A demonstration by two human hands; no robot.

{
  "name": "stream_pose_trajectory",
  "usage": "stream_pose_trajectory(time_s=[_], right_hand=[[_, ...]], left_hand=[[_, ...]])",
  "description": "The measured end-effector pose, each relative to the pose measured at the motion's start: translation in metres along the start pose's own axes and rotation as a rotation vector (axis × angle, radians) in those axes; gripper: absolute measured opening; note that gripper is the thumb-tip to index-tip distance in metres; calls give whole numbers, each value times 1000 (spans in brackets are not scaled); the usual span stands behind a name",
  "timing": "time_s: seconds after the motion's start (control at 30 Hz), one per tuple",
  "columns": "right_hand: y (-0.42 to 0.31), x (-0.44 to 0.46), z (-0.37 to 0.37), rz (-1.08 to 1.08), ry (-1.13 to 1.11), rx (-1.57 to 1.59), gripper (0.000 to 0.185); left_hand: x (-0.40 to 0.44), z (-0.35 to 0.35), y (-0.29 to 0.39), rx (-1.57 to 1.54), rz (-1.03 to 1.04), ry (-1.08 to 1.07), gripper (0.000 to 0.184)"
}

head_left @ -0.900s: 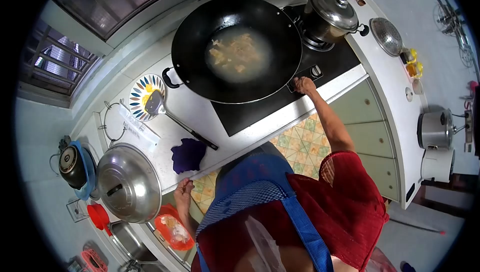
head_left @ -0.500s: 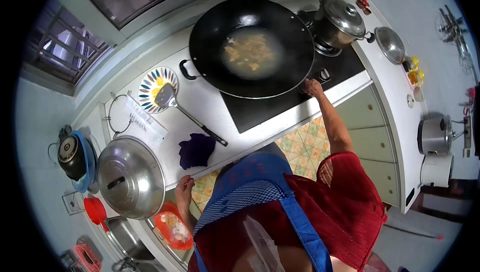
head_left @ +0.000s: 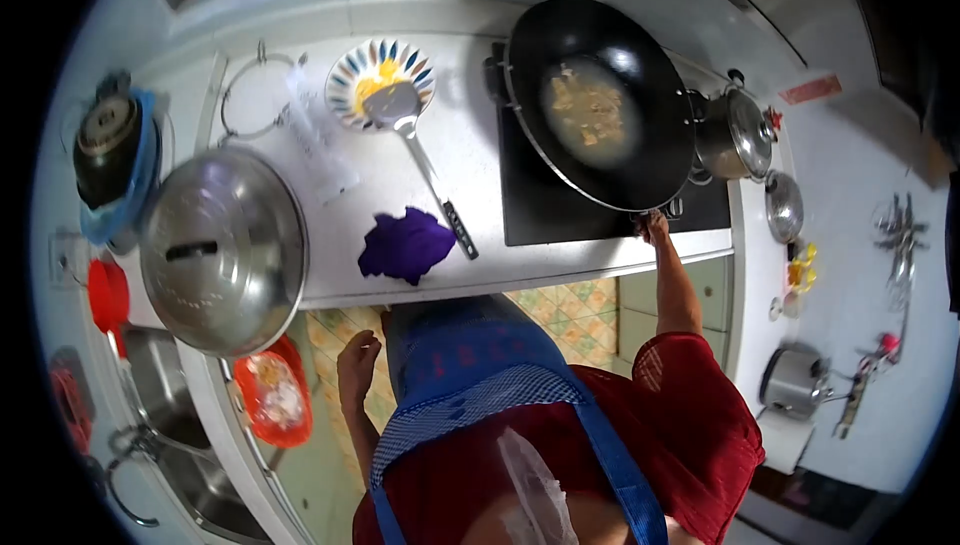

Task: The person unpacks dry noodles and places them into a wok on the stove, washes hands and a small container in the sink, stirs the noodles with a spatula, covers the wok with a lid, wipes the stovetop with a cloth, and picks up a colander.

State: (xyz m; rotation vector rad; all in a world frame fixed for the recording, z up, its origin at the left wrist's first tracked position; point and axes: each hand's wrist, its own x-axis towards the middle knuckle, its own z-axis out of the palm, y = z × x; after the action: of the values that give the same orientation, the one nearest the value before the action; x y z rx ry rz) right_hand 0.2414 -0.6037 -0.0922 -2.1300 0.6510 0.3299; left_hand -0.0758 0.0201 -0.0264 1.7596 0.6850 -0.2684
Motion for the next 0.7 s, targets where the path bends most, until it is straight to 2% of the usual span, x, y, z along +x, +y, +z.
stream_pose_trajectory(time_s=[0.07,0.13,0.2,0.23,0.27,0.4,0.47,0.53,0.6,0.67,0.7], right_hand=[[-3,-4,-11,161,-14,94,56],[-25,-58,-2,310,-135,-274,55],[-18,-78,12,391,-266,-674,45],[-45,-104,28,510,-415,-899,41],[-59,-120,45,597,-477,-945,36],[-115,-216,119,335,-746,-837,27],[-161,-249,172,279,-885,-768,27],[-204,-273,222,81,-992,-708,22],[-240,-288,268,26,-1021,-604,15],[-276,-305,312,-402,-912,-502,24],[-293,-310,331,-521,-862,-451,32]], left_hand=[[-2,7,-28,-93,-36,7,30],[-17,6,-40,-53,-99,50,29],[-18,5,-62,-34,-163,90,28],[-19,5,-73,5,-180,99,28],[-11,8,-81,38,-187,102,27],[-6,15,-100,54,-262,73,28],[-2,10,-105,12,-262,50,28],[6,11,-109,-8,-200,75,26],[16,7,-107,-35,-238,74,22],[10,6,-122,45,-183,81,26],[6,1,-121,100,-166,77,25]])
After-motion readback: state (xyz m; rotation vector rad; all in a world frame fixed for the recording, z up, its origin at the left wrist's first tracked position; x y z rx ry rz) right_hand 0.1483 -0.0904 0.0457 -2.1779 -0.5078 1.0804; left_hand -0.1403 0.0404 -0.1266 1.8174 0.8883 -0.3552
